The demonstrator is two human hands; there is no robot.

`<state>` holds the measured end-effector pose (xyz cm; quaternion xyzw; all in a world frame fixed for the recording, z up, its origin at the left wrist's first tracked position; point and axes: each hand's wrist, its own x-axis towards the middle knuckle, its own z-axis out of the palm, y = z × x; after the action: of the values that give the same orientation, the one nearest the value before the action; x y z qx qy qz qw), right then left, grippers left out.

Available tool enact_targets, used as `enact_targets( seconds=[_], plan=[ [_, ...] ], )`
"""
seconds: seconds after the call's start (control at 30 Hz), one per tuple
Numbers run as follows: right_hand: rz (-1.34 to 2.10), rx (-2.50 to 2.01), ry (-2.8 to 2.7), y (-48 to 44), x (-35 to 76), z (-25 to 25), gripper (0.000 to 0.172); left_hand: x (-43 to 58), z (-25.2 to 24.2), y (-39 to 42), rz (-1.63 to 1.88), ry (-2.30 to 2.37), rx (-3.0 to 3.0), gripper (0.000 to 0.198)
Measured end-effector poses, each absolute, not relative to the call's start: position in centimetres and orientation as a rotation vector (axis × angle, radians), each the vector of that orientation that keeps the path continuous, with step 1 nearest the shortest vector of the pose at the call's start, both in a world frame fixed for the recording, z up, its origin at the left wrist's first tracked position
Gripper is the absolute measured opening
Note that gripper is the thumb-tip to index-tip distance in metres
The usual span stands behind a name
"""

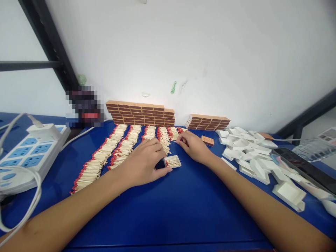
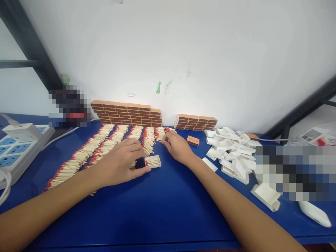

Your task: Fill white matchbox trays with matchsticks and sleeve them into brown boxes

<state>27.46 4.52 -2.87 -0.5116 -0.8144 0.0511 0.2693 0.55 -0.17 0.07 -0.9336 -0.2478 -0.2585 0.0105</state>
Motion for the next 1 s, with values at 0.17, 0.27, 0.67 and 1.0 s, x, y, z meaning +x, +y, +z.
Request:
enact_targets(
  seconds=[0.17, 0.27, 0.67, 1.0],
  plan=[
    [0.132, -1.392, -2.203, 4.6, 27.5, -2.9, 0.009, 0.4, 0.1, -0.1, -0.762, -0.81, -2.919, 0.029],
    [0.134, -1.418, -2.21, 4.7, 27.5, -3.1, 0.009, 0.3, 0.1, -0.1, -0.768, -0.814, -2.918, 0.031],
    [0.116, -1.27, -2.32, 0.0, 27.3, 1.9, 0.012, 0.3, 0.3, -0.1, -0.773, -0.817, -2.933, 0.026],
    [0.397, -1.186, -2.335, -0.8, 25.9, 1.0, 0.015, 0.4, 0.4, -0.1, -0.768, -0.831, -2.936, 0.027]
  ],
)
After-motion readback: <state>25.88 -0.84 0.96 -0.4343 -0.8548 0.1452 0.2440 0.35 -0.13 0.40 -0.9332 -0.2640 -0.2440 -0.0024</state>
